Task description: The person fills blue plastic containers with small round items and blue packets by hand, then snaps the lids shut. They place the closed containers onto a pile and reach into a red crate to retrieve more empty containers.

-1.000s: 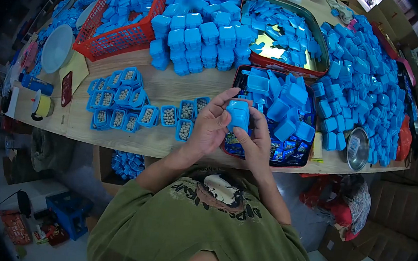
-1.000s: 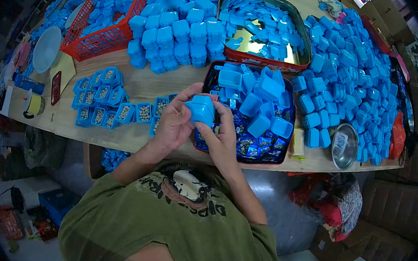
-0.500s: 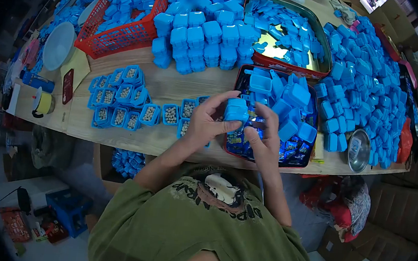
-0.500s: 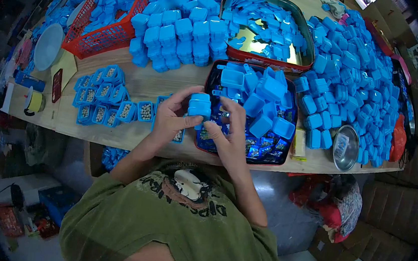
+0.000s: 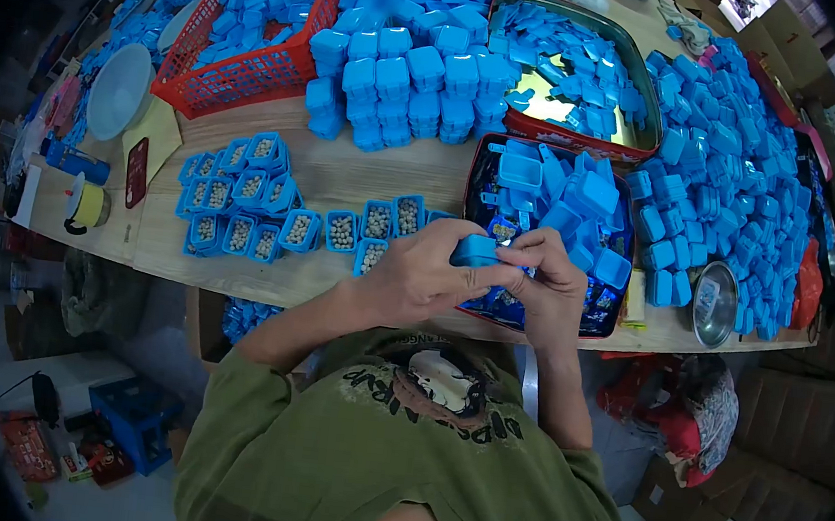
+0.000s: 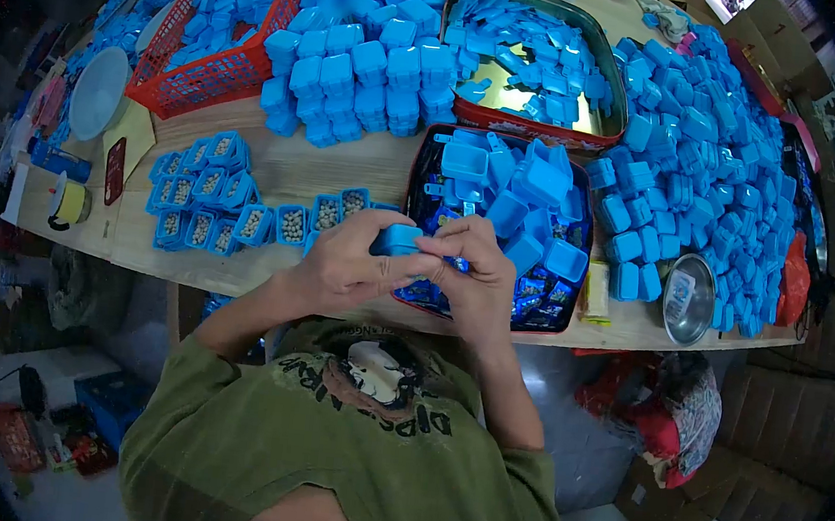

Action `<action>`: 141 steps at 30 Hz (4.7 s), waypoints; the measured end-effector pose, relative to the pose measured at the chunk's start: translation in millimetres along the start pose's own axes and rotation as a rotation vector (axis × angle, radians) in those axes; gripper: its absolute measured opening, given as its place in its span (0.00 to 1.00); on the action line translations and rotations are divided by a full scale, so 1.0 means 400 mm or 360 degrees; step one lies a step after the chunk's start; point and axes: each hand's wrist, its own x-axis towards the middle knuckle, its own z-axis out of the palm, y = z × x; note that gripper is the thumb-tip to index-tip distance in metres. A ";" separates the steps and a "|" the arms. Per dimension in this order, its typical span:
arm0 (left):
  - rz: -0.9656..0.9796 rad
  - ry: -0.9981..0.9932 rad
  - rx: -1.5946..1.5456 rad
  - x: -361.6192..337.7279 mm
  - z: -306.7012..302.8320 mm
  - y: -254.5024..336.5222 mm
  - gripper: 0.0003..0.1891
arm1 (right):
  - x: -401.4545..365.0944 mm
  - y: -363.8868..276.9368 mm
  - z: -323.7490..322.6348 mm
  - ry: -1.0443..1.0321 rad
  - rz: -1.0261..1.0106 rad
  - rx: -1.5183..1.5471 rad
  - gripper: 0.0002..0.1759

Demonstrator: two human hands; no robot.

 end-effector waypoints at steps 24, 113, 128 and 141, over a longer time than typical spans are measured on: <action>0.0395 -0.0296 -0.0284 0.012 -0.031 0.008 0.19 | -0.078 0.014 0.008 -0.0261 0.1039 0.1156 0.40; 0.0082 -0.0373 -0.0022 0.008 -0.055 0.019 0.23 | -0.055 -0.008 0.049 -0.0087 0.0868 0.1215 0.33; -0.1101 -0.0030 -0.1204 -0.007 -0.049 -0.066 0.41 | -0.024 0.031 0.070 -0.0186 0.0903 0.1197 0.32; -0.1420 -0.0349 -0.0307 -0.020 0.035 -0.417 0.29 | -0.045 0.010 0.030 0.0072 0.0553 0.0573 0.18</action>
